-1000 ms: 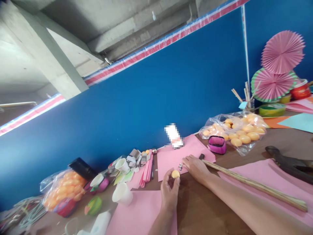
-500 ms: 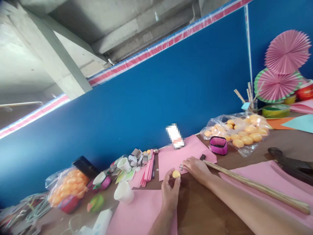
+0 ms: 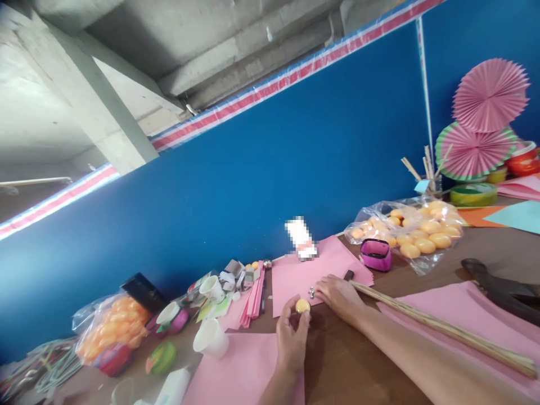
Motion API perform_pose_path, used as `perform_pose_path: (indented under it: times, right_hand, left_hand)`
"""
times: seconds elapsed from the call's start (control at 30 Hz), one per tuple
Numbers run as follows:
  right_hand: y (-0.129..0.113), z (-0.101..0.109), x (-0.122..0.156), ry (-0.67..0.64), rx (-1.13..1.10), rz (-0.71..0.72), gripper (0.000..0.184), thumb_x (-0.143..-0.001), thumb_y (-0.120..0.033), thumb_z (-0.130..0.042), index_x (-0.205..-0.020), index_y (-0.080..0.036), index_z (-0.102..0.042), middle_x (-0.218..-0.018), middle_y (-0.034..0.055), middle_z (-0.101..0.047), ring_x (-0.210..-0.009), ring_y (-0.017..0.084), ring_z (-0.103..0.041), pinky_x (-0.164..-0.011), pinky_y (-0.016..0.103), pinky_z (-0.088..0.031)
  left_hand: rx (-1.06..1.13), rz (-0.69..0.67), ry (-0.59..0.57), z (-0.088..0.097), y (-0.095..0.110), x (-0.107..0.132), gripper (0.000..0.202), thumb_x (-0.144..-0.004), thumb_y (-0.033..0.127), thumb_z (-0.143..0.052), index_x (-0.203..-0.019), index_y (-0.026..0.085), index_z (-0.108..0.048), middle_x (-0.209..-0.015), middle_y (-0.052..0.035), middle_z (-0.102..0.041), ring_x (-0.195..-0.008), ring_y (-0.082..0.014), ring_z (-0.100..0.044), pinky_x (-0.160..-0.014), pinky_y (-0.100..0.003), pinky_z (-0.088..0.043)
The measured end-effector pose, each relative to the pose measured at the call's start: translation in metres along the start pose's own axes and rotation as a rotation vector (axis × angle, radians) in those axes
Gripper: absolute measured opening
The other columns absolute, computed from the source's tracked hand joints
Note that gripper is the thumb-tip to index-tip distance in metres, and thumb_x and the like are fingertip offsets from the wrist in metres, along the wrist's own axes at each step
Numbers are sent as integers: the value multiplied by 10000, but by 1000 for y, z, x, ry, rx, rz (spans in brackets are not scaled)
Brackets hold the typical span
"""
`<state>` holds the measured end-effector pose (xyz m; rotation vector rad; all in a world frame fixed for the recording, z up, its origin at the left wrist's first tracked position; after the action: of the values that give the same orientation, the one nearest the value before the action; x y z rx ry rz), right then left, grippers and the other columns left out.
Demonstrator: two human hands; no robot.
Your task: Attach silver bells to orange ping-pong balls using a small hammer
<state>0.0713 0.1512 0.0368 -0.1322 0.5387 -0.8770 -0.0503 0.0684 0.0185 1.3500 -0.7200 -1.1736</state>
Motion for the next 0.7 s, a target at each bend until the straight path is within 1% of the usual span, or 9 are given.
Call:
perform_pose_path:
  times: [0.07,0.13,0.2,0.3,0.47,0.6,0.7]
  right_hand:
    - [-5,-2,0,-4,-29,59,235,-885,-303,-431,-797,-211,-629,-840,38,-637,-817,169,-577,-712,281,-447]
    - [-9,-1,-1,18,-80,112,256,-892,-284,-409,-786,-200,-626,-791,41,-634,-791,174,-565,-714,286,-427]
    - [-11,1,0,45,-126,135,260,-893,-272,-398,-789,-193,-623,-770,44,-628,-776,175,-553,-712,286,-413]
    - [-9,0,-1,50,-138,123,268,-894,-275,-393,-778,-193,-619,-757,45,-619,-768,174,-543,-698,277,-404]
    - [-8,-1,0,42,-152,127,261,-892,-283,-399,-786,-196,-621,-768,41,-620,-780,177,-540,-719,283,-397]
    - [-7,0,0,34,-154,121,266,-893,-288,-393,-801,-195,-625,-770,45,-621,-786,177,-541,-720,282,-395]
    - [-8,0,0,31,-143,122,252,-885,-284,-407,-794,-197,-625,-770,43,-623,-779,175,-543,-711,278,-395]
  left_hand:
    - [-2,2,6,0,-1,0,415,-748,341,-572,-1110,140,-559,-961,-100,-640,-762,-174,-590,-702,-281,-482]
    - [-2,2,6,1,-2,0,418,-746,347,-577,-1109,141,-561,-960,-102,-641,-767,-178,-595,-698,-278,-484]
    - [-6,2,8,2,-3,-1,422,-747,352,-580,-1114,145,-560,-987,-106,-636,-806,-186,-601,-722,-278,-484]
    - [-22,-4,11,3,-2,-1,423,-750,363,-579,-1115,148,-560,-1005,-108,-632,-815,-184,-603,-748,-283,-482]
    - [4,23,31,5,-6,-1,442,-736,395,-592,-1104,151,-568,-925,-95,-650,-767,-177,-607,-705,-276,-491]
    - [5,21,38,5,-9,-2,456,-741,399,-585,-1121,149,-556,-936,-95,-642,-731,-166,-600,-670,-274,-494]
    - [19,27,31,5,-9,-1,455,-742,397,-588,-1120,147,-557,-944,-99,-641,-754,-169,-601,-694,-275,-493]
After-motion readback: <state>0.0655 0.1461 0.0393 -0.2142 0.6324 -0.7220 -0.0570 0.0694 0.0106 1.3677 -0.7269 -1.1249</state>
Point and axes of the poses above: each hand's wrist, its own x-axis away from the middle knuckle, its own z-axis out of the back of the hand, y = z × x, the point moved 10 cm from there along -x, towards the middle knuckle
